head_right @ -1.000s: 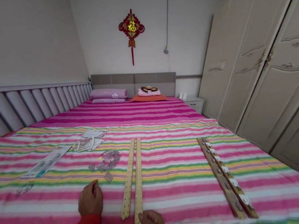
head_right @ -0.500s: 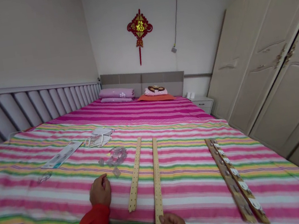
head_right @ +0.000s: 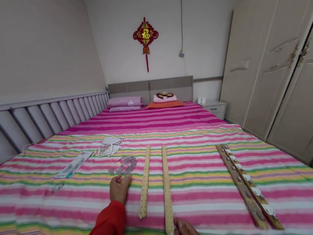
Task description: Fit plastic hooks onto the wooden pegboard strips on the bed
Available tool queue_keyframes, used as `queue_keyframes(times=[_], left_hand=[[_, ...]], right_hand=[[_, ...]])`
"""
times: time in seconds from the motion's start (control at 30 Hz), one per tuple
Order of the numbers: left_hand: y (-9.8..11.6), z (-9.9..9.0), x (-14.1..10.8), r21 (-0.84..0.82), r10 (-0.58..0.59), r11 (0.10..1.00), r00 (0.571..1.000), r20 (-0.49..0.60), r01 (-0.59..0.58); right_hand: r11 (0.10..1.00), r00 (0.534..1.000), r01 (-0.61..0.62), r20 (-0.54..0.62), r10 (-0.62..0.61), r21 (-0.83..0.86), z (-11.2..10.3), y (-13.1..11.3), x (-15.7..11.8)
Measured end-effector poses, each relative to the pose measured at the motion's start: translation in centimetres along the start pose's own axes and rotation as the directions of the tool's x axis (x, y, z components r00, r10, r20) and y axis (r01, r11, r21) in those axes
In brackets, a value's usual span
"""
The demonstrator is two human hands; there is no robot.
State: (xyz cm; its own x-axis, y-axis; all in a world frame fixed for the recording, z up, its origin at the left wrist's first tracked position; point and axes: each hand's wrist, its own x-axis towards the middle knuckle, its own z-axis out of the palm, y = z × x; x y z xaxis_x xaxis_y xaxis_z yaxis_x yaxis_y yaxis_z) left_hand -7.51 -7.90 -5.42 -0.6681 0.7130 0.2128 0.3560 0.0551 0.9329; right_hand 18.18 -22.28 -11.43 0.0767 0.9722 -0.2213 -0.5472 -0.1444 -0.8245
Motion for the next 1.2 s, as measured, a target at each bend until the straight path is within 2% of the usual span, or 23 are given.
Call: queue_keyframes(times=[0.1, 0.17, 0.47, 0.63, 0.77, 0.87, 1.0, 1.1, 1.2], left_hand=[[0.5, 0.5, -0.6, 0.098, 0.026, 0.995, 1.000, -0.003, -0.025], [0.4, 0.4, -0.9, 0.085, 0.009, 0.996, 1.000, -0.009, -0.009], [-0.9, -1.8, -0.9, -0.186, -0.102, 0.977, 0.995, 0.021, 0.105], [-1.8, -2.5, -0.8, -0.367, -0.158, 0.912, 0.983, 0.092, 0.181], [-1.1, -2.8, -1.9, -0.447, -0.194, 0.865, 0.974, 0.117, 0.226], [0.8, -3.3, -3.8, -0.509, -0.303, 0.773, 0.925, 0.229, 0.379], [4.0, -4.2, -7.4, -0.538, -0.372, 0.613, 0.812, 0.449, 0.578], [5.6, -4.5, -10.2, -0.491, -0.351, 0.586, 0.748, 0.563, 0.645], [6.0, -4.1, -12.6, -0.445, -0.303, 0.615, 0.716, 0.629, 0.651]], right_hand=[[0.999, 1.000, 0.016, -0.007, -0.017, -0.035, -0.1, 0.3, -0.1], [0.999, 1.000, 0.017, -0.013, -0.018, -0.038, -0.3, 0.3, -0.2], [0.998, 0.999, 0.048, 0.018, -0.047, -0.033, 0.0, -0.1, -0.4], [0.998, 0.999, 0.049, 0.017, -0.048, -0.027, -0.3, -0.2, -0.5], [0.999, 0.999, 0.037, 0.035, -0.036, -0.035, -0.3, -0.6, -0.6], [0.998, 0.999, 0.040, 0.037, -0.039, -0.044, -0.2, -0.8, -0.6], [0.997, 0.997, 0.064, -0.032, -0.066, -0.043, -0.1, -1.0, -0.9], [0.993, 0.990, 0.088, -0.104, -0.096, -0.073, 0.3, -1.8, -1.7], [0.984, 0.979, 0.125, -0.143, -0.143, -0.124, 1.2, -3.5, -2.4]])
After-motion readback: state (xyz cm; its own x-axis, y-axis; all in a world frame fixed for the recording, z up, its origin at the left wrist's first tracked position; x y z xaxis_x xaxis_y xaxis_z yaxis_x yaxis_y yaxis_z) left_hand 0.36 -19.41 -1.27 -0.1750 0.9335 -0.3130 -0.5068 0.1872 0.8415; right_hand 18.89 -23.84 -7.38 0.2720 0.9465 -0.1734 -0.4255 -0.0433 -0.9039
